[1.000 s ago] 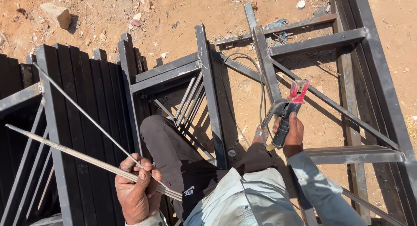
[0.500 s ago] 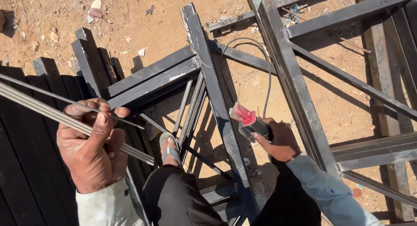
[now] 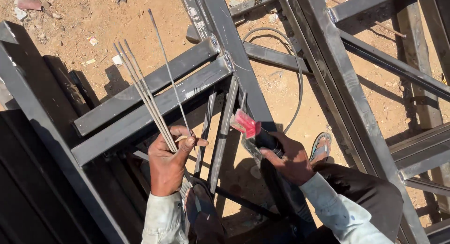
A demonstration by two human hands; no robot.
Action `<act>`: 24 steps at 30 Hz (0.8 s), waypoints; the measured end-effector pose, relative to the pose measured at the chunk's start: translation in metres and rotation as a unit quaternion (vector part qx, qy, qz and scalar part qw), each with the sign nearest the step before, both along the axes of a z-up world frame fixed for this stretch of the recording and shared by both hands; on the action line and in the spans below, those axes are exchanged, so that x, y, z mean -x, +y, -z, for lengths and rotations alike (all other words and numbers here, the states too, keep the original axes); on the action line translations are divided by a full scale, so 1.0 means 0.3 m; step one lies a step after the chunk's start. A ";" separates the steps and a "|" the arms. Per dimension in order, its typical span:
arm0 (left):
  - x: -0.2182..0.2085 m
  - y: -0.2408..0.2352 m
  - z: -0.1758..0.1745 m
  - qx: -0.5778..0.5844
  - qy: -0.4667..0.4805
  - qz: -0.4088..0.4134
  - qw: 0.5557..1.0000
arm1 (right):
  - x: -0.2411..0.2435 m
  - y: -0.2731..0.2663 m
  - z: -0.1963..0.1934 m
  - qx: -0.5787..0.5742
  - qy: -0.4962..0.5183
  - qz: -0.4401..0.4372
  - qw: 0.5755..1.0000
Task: Welding joints on a large rectangular metal frame structure.
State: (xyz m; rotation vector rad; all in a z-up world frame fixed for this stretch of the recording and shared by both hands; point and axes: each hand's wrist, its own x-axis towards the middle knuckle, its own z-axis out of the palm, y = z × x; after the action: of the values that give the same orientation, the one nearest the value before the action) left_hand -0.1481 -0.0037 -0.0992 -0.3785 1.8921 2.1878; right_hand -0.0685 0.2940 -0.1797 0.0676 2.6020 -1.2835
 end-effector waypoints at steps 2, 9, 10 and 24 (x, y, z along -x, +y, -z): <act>-0.032 -0.004 0.117 -0.002 -0.032 0.033 0.999 | -0.012 -0.017 0.022 0.014 0.019 0.072 0.997; -0.244 0.149 0.463 -0.201 -0.183 0.120 0.955 | -0.071 -0.013 -0.037 0.081 0.017 0.281 0.956; -0.286 0.186 0.496 -0.212 -0.181 0.133 0.951 | -0.068 -0.016 -0.062 0.096 0.033 0.288 0.952; -0.311 0.196 0.452 -0.103 -0.167 0.001 0.981 | -0.046 -0.055 -0.032 -0.140 0.050 0.168 0.974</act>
State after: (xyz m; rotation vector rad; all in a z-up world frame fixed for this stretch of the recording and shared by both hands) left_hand -0.0547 0.0552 -0.2348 -0.6574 1.4754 2.1314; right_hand -0.0546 0.2776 -0.1701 0.5267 2.9342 -1.0215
